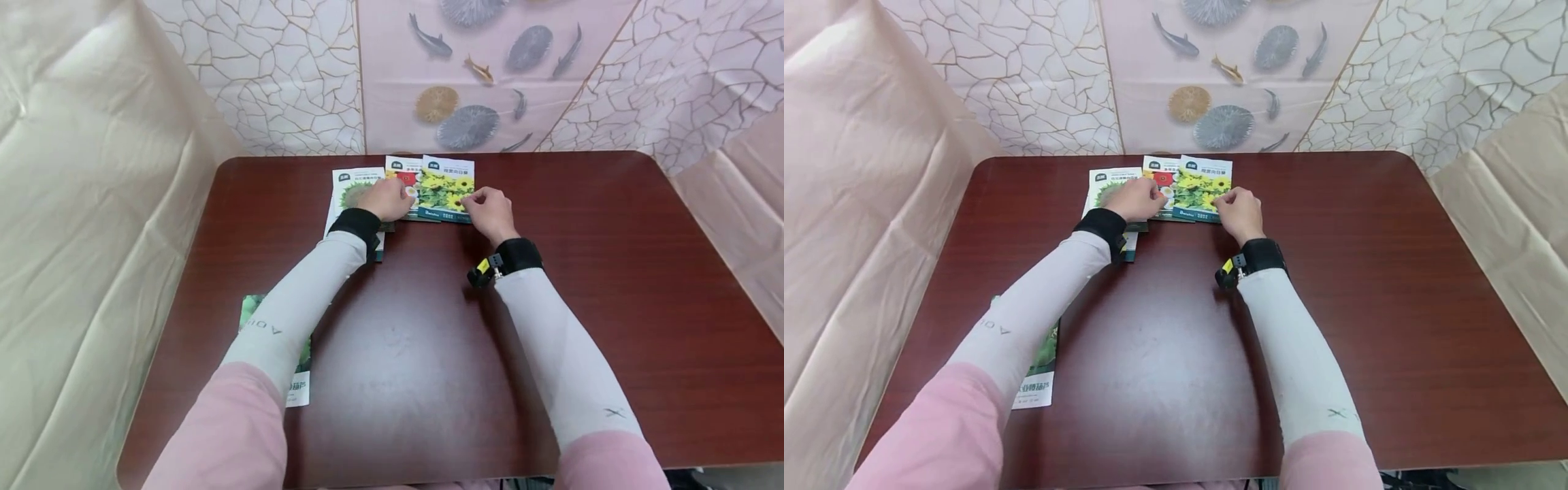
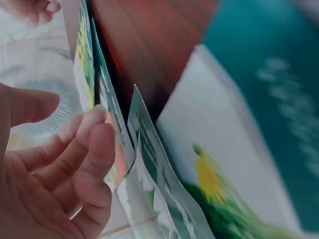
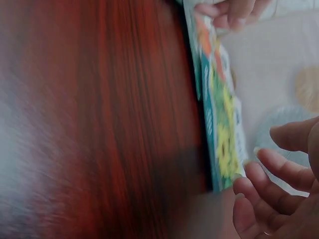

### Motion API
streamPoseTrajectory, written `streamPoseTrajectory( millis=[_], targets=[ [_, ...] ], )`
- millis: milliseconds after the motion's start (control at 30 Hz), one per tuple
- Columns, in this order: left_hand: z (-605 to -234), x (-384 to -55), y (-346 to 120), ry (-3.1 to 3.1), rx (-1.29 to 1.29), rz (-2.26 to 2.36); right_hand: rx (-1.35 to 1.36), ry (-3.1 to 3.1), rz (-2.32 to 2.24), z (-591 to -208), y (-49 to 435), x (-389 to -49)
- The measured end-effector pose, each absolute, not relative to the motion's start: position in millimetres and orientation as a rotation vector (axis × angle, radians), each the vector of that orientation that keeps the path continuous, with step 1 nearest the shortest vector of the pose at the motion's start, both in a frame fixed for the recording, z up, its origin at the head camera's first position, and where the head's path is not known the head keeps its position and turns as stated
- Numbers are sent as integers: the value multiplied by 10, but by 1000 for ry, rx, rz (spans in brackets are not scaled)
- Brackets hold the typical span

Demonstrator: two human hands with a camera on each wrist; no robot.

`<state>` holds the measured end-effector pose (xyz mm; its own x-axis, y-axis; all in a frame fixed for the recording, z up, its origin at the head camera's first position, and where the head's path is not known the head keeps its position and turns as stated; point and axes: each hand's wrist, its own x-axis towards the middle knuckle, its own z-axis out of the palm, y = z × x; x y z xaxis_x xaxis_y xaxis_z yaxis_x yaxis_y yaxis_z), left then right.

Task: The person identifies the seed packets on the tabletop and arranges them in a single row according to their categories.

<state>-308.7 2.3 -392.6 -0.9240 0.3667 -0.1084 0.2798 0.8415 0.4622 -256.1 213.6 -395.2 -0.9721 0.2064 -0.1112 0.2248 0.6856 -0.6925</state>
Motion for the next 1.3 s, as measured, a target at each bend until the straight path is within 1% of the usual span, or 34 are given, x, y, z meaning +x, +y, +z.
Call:
streamPoseTrajectory(
  millis=[133,267,533,667,800,1300],
  targets=[
    [-3922,-3256,121,2811,447,682,489,2837,-1185,-3982,2215,-2711],
    [-3936,-3315,229,2791,424,634,571,2786,-1170,-4036,2274,-2779],
    [-4006,-3366,382,2795,409,555,584,2825,-1159,-4098,2311,-2782],
    [-4053,-3414,396,2781,359,558,590,2815,-1142,-4100,2267,-2803],
    [-4105,-3437,421,2778,369,561,586,2824,-1157,-4136,2263,-2794],
    [-4128,-3382,586,2789,369,660,543,2866,-1189,-4150,2270,-2749]
  ],
)
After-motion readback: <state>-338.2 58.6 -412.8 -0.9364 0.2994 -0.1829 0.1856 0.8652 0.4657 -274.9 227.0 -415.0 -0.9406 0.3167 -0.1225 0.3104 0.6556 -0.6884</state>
